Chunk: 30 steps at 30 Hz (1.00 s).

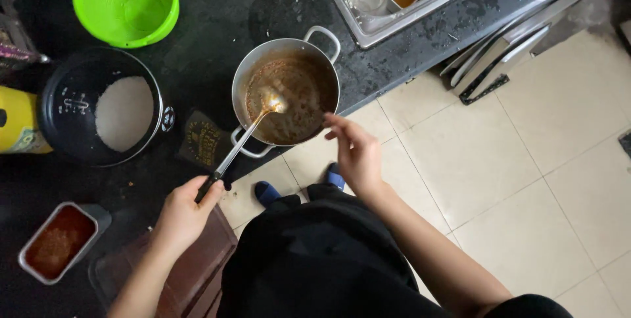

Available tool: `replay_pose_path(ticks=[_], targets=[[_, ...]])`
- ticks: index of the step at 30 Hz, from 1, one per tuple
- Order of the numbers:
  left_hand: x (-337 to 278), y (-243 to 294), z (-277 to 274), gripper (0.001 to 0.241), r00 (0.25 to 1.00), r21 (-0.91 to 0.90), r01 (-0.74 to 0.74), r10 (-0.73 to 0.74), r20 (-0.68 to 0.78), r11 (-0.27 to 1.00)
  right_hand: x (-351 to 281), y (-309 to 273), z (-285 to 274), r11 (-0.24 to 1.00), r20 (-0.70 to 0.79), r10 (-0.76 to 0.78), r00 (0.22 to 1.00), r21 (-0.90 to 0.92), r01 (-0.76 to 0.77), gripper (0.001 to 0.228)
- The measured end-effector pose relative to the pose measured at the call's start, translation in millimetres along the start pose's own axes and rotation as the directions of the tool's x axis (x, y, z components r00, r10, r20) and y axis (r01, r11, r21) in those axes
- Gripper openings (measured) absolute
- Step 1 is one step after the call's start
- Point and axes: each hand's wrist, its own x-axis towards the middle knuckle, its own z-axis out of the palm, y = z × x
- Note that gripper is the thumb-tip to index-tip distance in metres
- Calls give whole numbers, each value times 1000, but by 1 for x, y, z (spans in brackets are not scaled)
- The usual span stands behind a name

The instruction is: Preparing sauce in a pot on a stove, transferring it into containers, and cleaning the pot in the sink.

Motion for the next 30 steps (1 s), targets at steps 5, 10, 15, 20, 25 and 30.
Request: replay_pose_path(ticks=[5, 10, 15, 20, 25, 30], targets=[[6, 11, -13, 30, 1000, 118, -1, 3, -25, 993, 2, 7, 3, 986, 24, 131, 991, -111, -128, 22], [5, 25, -24, 31, 977, 559, -119, 199, -84, 821, -3, -7, -8, 990, -2, 118, 993, -82, -118, 20], [0, 55, -32, 30, 883, 682, -228, 442, -156, 695, -2, -18, -18, 995, 20, -3, 1000, -101, 5, 21], [4, 68, -38, 31, 833, 648, -310, 527, -167, 695, -3, -15, -21, 943, 184, -163, 969, -259, 208, 31], [3, 77, -38, 30, 881, 655, -264, 453, -134, 708, 5, 13, -10, 881, 251, -212, 945, -370, 296, 37], [-1, 86, -41, 32, 921, 677, -214, 375, -100, 704, 7, 8, -10, 882, 235, -222, 946, -366, 298, 40]])
